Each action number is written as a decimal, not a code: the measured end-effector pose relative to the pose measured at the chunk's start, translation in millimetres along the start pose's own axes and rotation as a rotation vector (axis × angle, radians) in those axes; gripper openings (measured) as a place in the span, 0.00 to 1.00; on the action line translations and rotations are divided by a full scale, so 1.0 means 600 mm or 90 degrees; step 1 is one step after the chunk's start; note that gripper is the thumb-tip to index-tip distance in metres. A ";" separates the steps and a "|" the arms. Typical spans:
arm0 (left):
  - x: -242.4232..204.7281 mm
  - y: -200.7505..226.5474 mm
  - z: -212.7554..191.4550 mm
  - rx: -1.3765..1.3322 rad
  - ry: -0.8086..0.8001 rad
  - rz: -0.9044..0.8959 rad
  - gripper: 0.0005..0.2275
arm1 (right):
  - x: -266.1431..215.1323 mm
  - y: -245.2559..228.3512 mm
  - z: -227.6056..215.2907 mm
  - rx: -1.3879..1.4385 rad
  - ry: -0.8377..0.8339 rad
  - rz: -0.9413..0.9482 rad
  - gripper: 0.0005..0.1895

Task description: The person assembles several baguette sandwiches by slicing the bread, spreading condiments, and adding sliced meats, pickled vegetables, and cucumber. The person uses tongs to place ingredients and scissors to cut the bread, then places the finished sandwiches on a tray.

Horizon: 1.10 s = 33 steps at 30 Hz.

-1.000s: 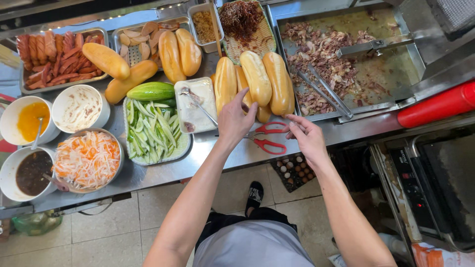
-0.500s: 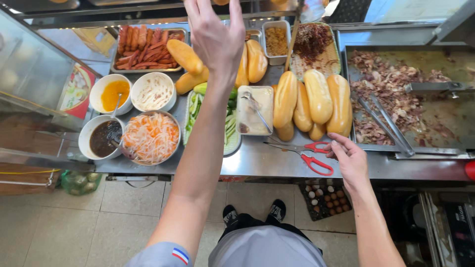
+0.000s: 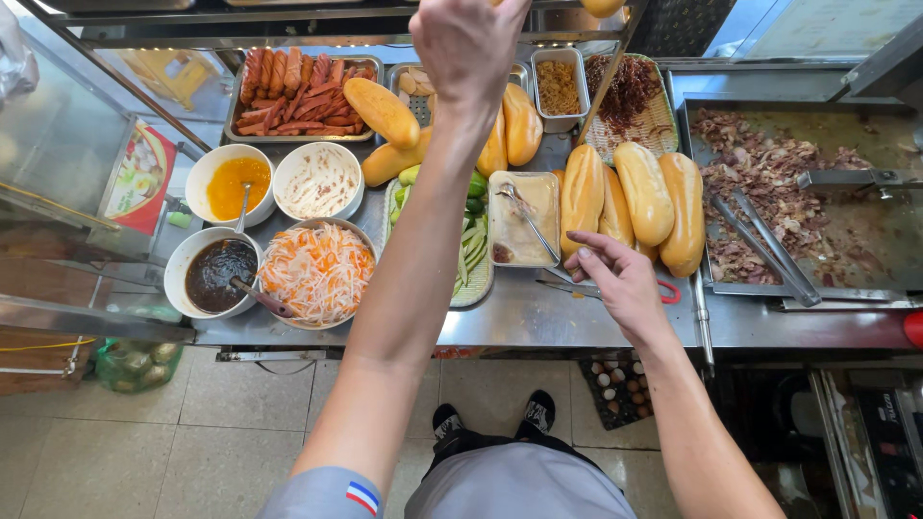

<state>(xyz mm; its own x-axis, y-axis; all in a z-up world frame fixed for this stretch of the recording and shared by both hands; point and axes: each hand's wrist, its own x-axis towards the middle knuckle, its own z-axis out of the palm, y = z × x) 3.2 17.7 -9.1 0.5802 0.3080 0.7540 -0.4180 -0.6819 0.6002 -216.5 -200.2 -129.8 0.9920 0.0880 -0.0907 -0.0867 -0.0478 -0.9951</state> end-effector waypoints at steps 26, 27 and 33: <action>-0.423 0.134 -0.063 -0.373 -0.506 -0.257 0.23 | -0.036 0.052 -0.168 0.263 0.083 0.021 0.53; -0.425 0.133 -0.048 -0.428 -0.499 -0.292 0.22 | -0.044 0.049 -0.187 0.324 0.081 0.024 0.52; -0.470 0.164 0.012 -0.312 -0.595 -0.041 0.15 | -0.078 0.048 -0.245 0.328 0.166 0.072 0.51</action>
<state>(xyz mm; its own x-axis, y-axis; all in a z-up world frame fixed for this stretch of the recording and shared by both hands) -196.6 -140.8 -164.9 0.8320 -0.4414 0.3361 -0.4823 -0.2761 0.8314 -252.0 -351.9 -148.3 0.9581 -0.1400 -0.2499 -0.1626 0.4525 -0.8768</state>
